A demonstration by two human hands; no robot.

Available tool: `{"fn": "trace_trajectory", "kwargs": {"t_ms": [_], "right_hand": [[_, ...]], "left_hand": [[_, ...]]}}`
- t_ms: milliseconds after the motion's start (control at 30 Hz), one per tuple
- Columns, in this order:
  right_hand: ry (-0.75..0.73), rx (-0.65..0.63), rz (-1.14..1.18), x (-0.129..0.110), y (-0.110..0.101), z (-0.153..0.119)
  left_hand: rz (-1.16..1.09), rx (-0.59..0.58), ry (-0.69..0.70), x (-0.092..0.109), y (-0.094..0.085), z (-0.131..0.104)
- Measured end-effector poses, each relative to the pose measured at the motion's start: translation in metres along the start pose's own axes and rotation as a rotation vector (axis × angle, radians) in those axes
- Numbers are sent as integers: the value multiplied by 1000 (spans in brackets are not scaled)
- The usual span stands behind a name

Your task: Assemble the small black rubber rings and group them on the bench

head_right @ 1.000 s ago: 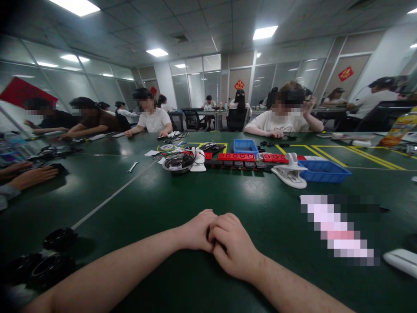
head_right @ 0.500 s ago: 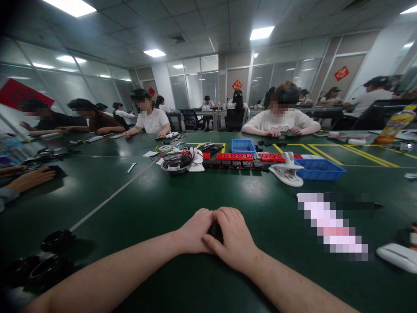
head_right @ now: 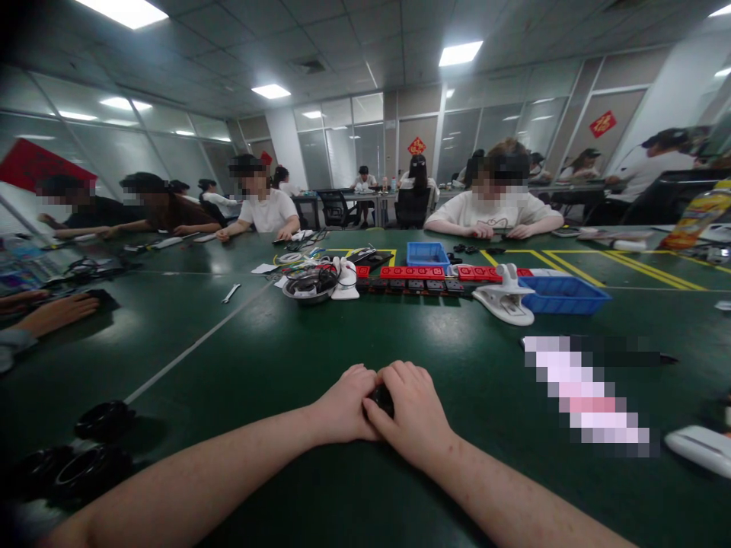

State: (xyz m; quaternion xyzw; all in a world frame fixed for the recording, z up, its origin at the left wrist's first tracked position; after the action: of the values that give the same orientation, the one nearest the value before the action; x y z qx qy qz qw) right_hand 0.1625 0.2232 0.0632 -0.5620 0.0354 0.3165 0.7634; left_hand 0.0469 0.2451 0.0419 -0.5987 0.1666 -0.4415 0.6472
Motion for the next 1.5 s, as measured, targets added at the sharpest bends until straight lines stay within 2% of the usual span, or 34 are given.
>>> {"fn": "trace_trajectory", "kwargs": {"t_ms": [100, 267, 333, 500, 633, 733, 833, 900, 1000, 1100, 1200, 1333, 1500], "right_hand": [[-107, -28, 92, -5, -4, -2], [-425, -70, 327, -19, -11, -11], [-502, -63, 380, -23, -12, -14], [-502, 20, 478, -24, -13, -14], [-514, 16, 496, -23, -16, -14], [-529, -4, 434, -23, -19, -17], [-553, 37, 292, -23, -22, -21], [-510, 93, 182, -20, -23, -20], [-293, 138, 37, -13, -20, -14], [-48, 69, -27, -7, -17, -4], [116, -36, -16, -7, -20, 0], [142, -89, -35, -16, -23, -7], [66, -35, -6, -16, -18, -20]], "left_hand": [[-40, -29, 19, -3, -2, 0], [-57, -122, 81, -8, -1, 1], [-68, -129, 102, -9, -1, 1], [-110, -122, 115, -7, -2, 0], [-111, -137, 109, -4, -5, 0], [-67, -152, 138, 0, -4, 0], [12, -141, 177, 5, 0, 0], [30, -99, 141, 6, 0, -1], [-34, -31, 64, 5, -4, -3], [-82, -18, 50, 7, -8, -6], [-73, 10, 31, 11, -8, -8], [-16, 23, -22, 17, -1, -8], [94, 16, -24, 20, 2, -6]]}}
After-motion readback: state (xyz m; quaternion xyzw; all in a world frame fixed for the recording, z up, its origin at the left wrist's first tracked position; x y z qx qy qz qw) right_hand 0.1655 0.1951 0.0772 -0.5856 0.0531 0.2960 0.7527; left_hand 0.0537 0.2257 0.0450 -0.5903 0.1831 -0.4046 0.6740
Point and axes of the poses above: each hand's wrist, its own z-axis towards the middle knuckle, its own y-axis out of the palm, x = y × z, the point moved 3 cm from there along z, towards the middle knuckle, and after that the axes turned 9 degrees about y, right-handed, at the moved point
